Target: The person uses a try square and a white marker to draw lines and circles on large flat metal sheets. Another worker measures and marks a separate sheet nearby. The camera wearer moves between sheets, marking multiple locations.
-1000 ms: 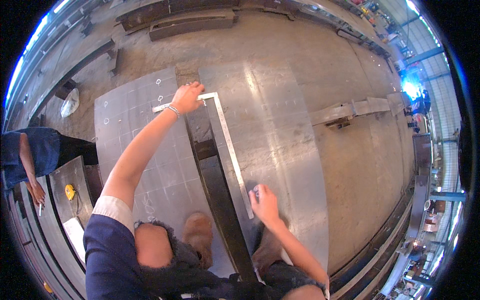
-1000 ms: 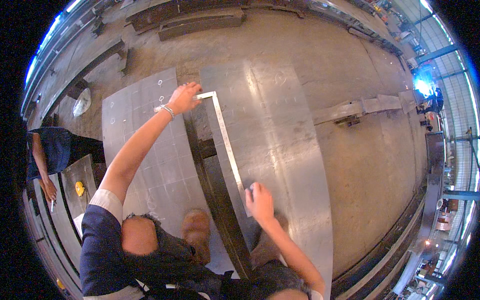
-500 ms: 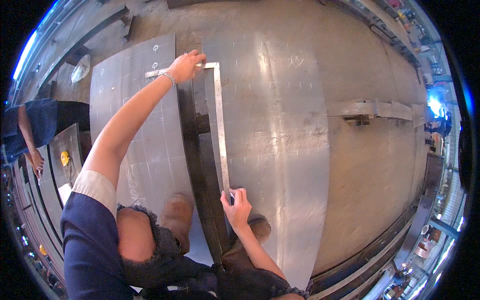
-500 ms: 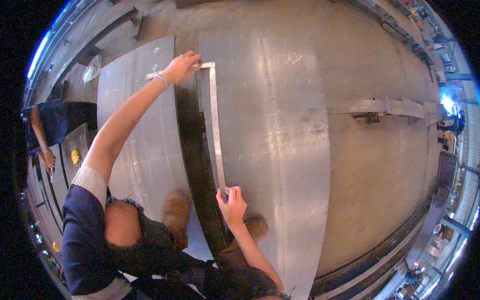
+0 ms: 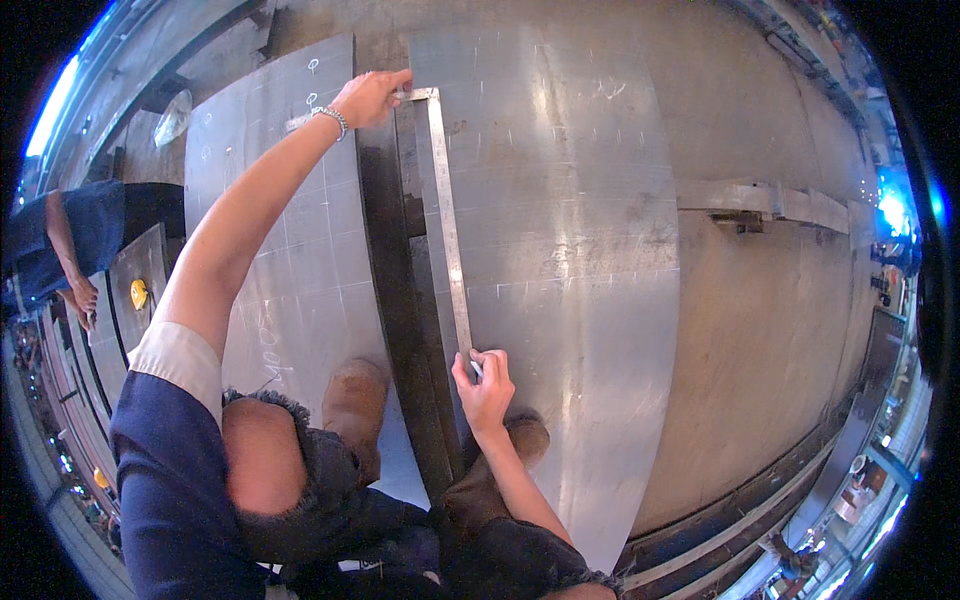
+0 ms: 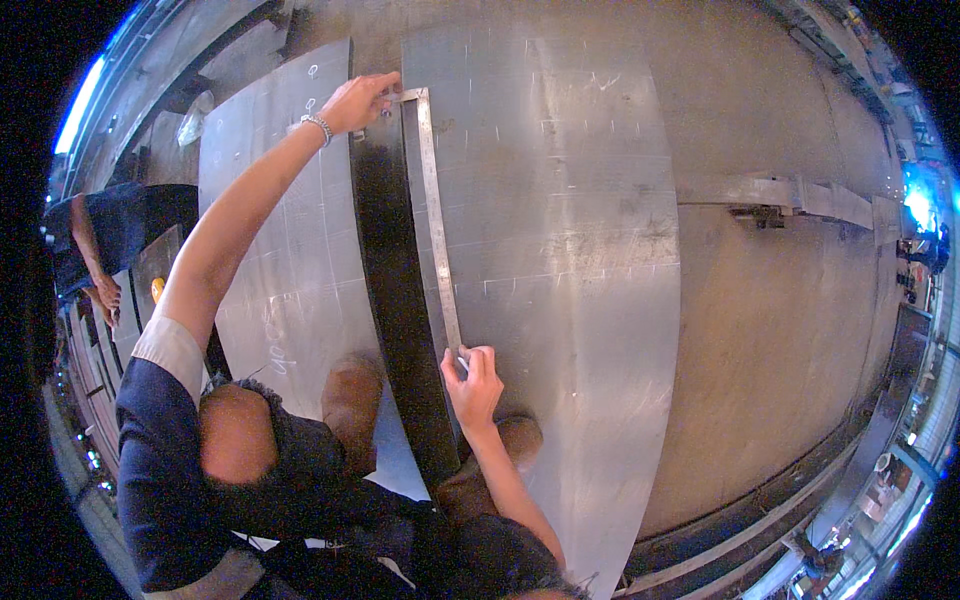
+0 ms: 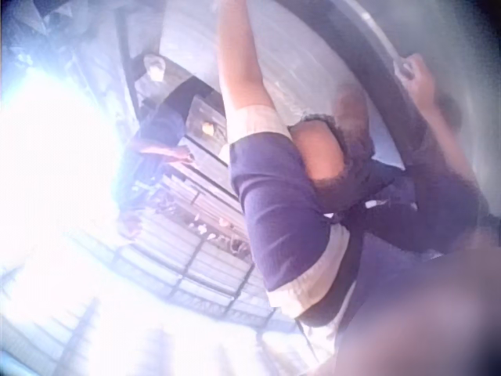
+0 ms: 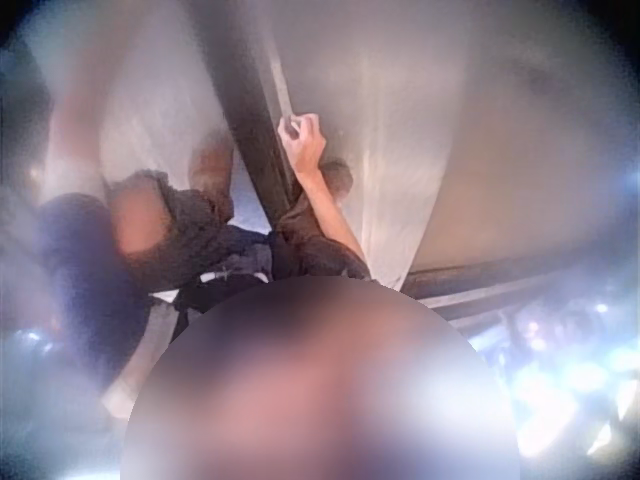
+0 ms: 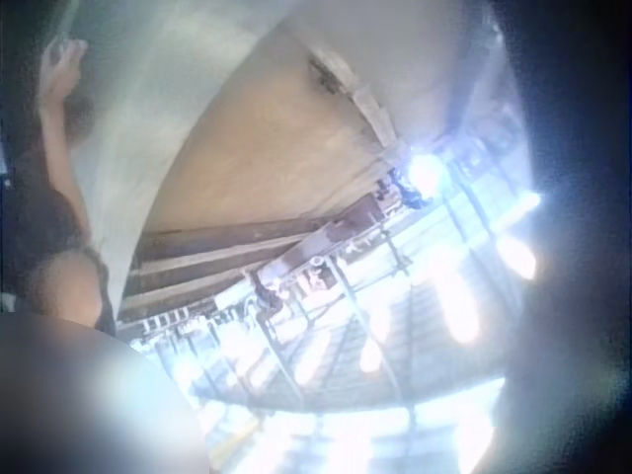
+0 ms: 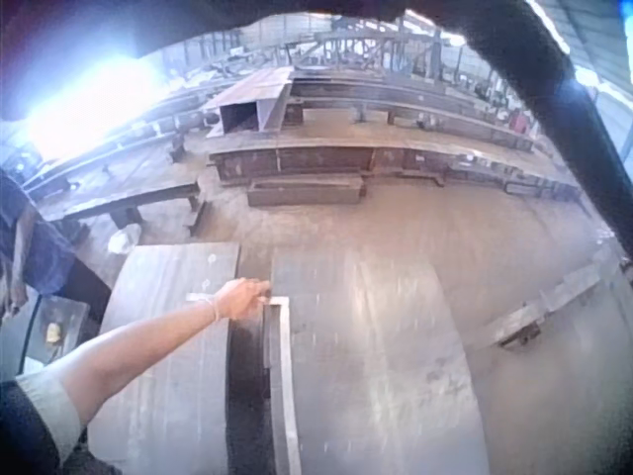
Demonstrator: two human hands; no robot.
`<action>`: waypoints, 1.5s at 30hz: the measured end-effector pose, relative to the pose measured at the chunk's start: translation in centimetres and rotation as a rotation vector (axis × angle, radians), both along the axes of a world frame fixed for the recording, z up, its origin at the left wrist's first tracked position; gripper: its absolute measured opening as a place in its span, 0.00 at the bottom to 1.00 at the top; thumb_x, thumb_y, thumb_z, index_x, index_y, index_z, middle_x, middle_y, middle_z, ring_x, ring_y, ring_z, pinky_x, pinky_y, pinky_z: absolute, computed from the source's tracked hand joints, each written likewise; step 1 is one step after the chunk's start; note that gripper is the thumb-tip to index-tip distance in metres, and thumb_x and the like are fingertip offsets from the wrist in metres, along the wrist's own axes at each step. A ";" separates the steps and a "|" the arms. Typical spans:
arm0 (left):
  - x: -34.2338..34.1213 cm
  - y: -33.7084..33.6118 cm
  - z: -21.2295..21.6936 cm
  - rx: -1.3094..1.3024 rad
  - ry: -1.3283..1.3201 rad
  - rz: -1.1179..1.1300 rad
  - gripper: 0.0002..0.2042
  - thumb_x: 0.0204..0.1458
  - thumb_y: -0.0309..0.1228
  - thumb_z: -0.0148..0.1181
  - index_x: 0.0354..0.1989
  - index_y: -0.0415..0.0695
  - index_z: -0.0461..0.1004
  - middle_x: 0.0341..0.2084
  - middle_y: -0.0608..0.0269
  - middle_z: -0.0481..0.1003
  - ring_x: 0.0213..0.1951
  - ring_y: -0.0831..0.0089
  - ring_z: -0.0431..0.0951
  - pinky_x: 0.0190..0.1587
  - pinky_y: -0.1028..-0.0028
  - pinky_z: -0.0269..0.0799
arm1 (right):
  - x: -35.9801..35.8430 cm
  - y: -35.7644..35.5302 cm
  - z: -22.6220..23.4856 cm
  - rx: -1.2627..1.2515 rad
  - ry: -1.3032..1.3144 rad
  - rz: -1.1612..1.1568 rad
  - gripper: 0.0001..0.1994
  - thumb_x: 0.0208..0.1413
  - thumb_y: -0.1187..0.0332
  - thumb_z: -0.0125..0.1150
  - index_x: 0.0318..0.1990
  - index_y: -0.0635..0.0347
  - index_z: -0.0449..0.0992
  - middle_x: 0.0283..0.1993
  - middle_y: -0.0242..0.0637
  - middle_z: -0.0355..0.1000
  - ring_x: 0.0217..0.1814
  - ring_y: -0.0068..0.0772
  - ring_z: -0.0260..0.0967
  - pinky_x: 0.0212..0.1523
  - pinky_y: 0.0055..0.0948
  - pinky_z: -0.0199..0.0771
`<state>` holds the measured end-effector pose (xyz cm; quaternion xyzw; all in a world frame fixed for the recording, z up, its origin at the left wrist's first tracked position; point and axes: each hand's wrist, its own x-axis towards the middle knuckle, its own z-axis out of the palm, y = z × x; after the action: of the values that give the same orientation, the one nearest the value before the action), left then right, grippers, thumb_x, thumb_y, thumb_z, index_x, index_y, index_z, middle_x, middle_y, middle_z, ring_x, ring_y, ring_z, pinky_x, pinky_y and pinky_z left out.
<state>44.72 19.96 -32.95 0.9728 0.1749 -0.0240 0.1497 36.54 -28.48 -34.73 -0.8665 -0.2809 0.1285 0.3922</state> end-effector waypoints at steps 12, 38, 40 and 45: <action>-0.2 0.7 -0.9 -0.032 -0.053 0.008 0.12 0.53 0.24 0.57 0.45 0.48 0.69 0.33 0.53 0.78 0.41 0.51 0.78 0.42 0.54 0.72 | 0.0 0.3 0.1 0.012 0.054 -0.078 0.12 0.47 0.68 0.72 0.31 0.60 0.73 0.33 0.38 0.69 0.28 0.41 0.73 0.26 0.36 0.76; 1.9 -0.4 -0.7 -0.041 -0.115 0.015 0.13 0.50 0.27 0.63 0.44 0.48 0.73 0.39 0.57 0.74 0.46 0.55 0.77 0.48 0.58 0.72 | -0.2 0.6 -0.5 0.013 -0.006 -0.053 0.13 0.47 0.70 0.73 0.27 0.62 0.70 0.29 0.37 0.68 0.24 0.35 0.70 0.24 0.32 0.71; 2.2 -0.6 -0.8 -0.038 -0.104 0.030 0.12 0.50 0.27 0.63 0.43 0.47 0.73 0.38 0.58 0.74 0.46 0.56 0.77 0.47 0.58 0.72 | -0.2 0.6 -0.4 0.012 -0.011 -0.049 0.13 0.47 0.69 0.72 0.27 0.61 0.70 0.29 0.37 0.68 0.24 0.37 0.70 0.24 0.34 0.72; 1.9 -0.3 -0.9 -0.056 -0.124 0.015 0.11 0.49 0.27 0.64 0.42 0.47 0.74 0.39 0.58 0.76 0.45 0.55 0.77 0.47 0.58 0.72 | 0.0 0.5 -0.2 0.006 0.029 -0.037 0.13 0.47 0.68 0.72 0.27 0.59 0.70 0.31 0.37 0.69 0.26 0.42 0.73 0.25 0.37 0.74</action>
<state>46.64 19.68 -33.81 0.9665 0.1719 0.0327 0.1878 36.52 -27.99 -34.98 -0.8684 -0.2598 0.1329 0.4008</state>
